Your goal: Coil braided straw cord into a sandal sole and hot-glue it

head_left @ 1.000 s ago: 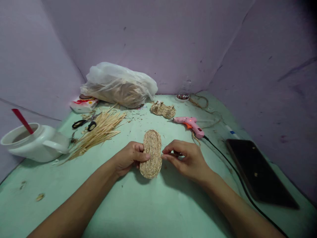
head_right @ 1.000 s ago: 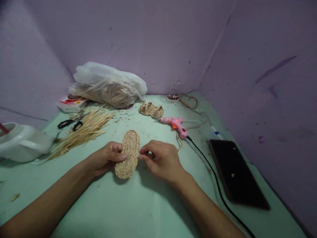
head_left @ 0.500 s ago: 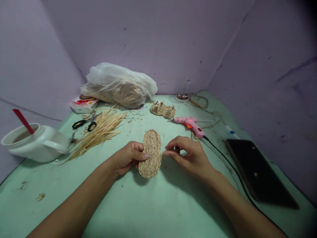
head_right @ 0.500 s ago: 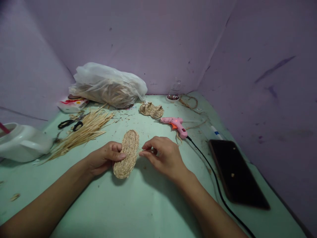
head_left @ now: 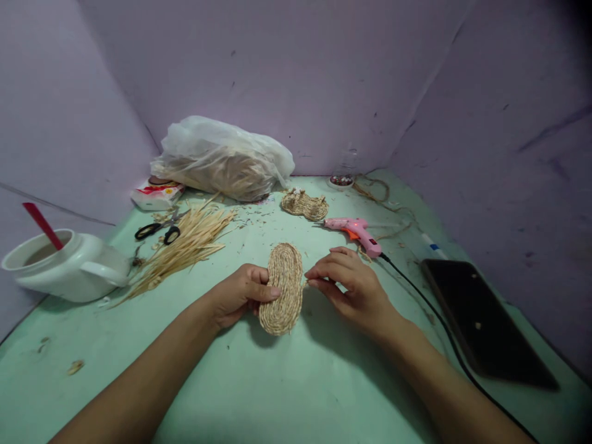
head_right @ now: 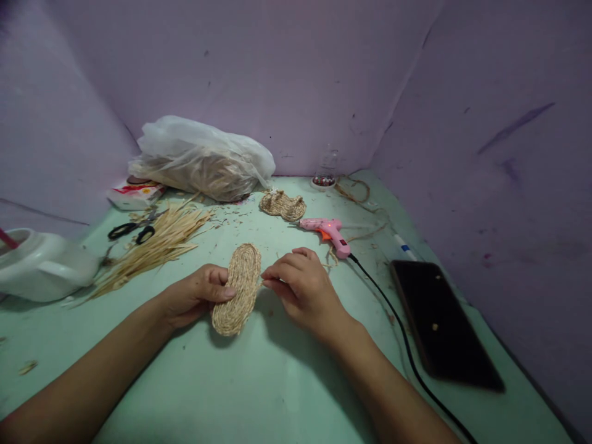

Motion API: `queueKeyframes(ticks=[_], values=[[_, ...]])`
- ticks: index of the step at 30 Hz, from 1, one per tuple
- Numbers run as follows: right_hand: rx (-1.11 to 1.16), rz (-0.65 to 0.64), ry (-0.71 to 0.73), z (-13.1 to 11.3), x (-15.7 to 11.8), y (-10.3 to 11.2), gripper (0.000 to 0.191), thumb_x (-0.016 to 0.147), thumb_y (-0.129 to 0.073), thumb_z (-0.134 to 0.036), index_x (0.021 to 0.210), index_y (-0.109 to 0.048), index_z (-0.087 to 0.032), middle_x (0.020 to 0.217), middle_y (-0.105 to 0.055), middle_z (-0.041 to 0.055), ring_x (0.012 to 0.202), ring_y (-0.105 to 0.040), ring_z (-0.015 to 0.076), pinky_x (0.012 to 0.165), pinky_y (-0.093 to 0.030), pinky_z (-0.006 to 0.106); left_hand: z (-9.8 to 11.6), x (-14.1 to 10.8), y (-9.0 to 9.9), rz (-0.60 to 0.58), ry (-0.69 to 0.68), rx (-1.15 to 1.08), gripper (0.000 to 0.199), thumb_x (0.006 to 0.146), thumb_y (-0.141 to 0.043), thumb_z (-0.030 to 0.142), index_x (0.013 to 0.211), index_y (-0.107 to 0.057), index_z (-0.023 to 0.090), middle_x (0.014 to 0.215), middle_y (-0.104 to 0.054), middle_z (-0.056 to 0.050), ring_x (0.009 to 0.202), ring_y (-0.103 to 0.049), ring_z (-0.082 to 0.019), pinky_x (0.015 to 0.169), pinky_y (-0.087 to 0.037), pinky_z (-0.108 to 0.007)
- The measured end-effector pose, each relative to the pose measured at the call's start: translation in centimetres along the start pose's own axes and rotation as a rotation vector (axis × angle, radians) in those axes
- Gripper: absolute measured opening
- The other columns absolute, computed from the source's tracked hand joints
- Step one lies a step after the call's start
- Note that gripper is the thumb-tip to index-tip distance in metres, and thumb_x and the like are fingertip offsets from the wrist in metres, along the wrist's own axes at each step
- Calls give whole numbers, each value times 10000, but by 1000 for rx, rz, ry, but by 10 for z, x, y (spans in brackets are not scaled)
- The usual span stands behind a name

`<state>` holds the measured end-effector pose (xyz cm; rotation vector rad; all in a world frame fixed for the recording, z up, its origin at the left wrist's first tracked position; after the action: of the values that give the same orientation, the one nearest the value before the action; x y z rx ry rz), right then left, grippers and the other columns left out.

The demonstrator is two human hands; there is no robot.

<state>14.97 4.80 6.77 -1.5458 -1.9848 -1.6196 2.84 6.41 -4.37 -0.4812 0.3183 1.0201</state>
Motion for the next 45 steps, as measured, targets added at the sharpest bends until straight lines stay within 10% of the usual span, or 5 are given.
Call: queueKeyframes(ticks=[29,34,39,45], values=[[-29,-44,-125,8,-4,-6,71,773,-633,-185,727,-579,-192,645,-614,-32,613,-562,122,845,-350,382,3,-3,-1,3,9,81,318,486,-752,367,622,-623,111,545,-561,-18,460,-437,-89,470,-308,-239],[-63,-192,-148,10,-11,-35,83,772,-655,-229,730,-600,-183,671,-648,-14,641,-583,138,884,-313,412,1,-8,12,94,120,537,280,537,-679,394,494,-548,151,443,-453,12,419,-367,-93,432,-230,-245],[-63,-311,-256,17,-19,-61,91,782,-659,-250,738,-617,-182,664,-657,1,652,-582,150,804,-346,370,41,-27,38,527,85,1239,361,610,-623,537,527,-584,187,522,-535,-32,543,-474,-176,503,-251,-285],[-105,-286,-343,22,-21,-57,87,755,-679,-252,727,-628,-188,717,-649,25,719,-573,180,707,-363,340,53,-34,4,519,-107,1418,448,690,-579,522,979,-632,185,1009,-593,-116,957,-532,-296,724,-389,-354]])
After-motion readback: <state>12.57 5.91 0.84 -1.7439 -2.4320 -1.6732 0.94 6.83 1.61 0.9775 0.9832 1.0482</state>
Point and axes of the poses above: each hand's wrist, its own x-axis towards the middle knuckle, its own y-axis out of the back of the hand, z = x × y, the point moved 10 cm from there along x, towards the middle knuckle
